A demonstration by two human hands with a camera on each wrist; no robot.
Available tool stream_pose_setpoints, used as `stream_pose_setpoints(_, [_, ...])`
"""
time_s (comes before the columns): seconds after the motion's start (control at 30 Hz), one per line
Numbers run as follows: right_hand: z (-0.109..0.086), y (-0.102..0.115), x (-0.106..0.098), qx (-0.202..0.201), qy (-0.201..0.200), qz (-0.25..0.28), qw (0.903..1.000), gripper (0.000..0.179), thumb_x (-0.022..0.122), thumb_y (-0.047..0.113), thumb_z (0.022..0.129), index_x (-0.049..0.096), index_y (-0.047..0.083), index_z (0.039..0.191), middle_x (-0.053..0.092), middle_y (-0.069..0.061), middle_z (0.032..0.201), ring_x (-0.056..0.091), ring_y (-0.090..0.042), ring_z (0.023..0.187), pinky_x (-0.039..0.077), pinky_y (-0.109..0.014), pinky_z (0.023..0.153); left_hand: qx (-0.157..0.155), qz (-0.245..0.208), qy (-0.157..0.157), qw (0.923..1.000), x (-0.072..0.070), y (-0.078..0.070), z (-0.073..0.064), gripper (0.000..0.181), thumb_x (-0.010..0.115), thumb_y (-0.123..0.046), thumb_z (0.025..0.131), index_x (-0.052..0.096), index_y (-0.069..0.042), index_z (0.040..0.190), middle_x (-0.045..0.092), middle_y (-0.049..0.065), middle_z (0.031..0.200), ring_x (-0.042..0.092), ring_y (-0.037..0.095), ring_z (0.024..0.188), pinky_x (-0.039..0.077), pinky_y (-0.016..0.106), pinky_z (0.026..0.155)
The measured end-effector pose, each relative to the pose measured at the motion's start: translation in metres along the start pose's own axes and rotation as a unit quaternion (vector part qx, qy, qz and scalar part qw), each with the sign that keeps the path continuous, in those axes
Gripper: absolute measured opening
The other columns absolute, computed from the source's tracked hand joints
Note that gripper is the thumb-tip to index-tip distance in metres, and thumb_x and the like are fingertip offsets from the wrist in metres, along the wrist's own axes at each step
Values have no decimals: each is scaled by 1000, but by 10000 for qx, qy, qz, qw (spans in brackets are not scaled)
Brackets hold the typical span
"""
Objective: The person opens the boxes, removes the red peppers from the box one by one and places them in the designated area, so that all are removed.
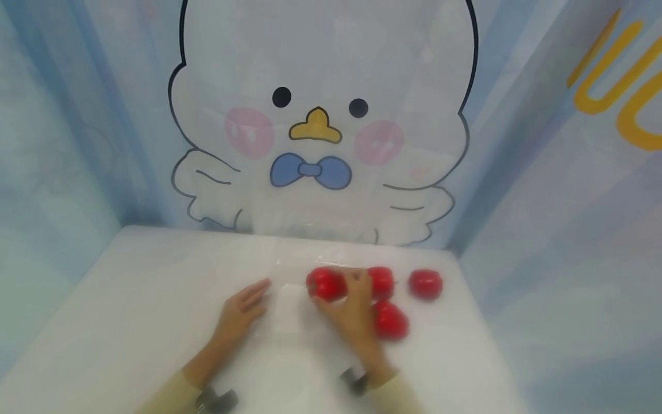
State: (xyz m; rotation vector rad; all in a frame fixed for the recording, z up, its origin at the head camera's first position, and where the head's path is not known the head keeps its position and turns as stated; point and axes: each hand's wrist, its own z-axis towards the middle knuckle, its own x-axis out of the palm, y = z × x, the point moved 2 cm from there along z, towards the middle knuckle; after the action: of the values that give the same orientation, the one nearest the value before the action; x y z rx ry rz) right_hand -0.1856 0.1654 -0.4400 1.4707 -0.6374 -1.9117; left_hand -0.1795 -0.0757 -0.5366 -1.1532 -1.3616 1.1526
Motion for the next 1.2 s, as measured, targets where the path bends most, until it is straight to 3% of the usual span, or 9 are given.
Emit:
stream_pose_setpoints(0.33, [2, -17, -17, 28, -279, -46, 9996, 78, 98, 19, 72, 64, 20, 142, 53, -12, 140, 48, -32, 138, 61, -60, 99, 97, 19, 32, 9999, 1, -3, -3, 58, 63, 8, 96, 58, -8, 151, 61, 12, 154, 61, 33, 138, 51, 7, 93])
stream_pose_setpoints(0.77, [1, -28, -48, 15, -736, -336, 9967, 74, 97, 15, 74, 65, 12, 140, 54, -19, 138, 50, -39, 135, 61, -63, 97, 16, 69, -30, 10000, 1, -1, -1, 59, 63, 8, 95, 59, -12, 151, 63, 7, 153, 63, 29, 137, 51, 7, 93])
stream_pose_setpoints(1.2, [-1, -55, -72, 420, -992, -601, 9924, 79, 95, 14, 75, 60, 14, 146, 49, -21, 147, 46, -42, 141, 57, -68, 99, -21, 31, 0, 10000, 1, -2, 0, 58, 64, 6, 96, 59, -12, 151, 62, 8, 153, 62, 29, 138, 51, 6, 92])
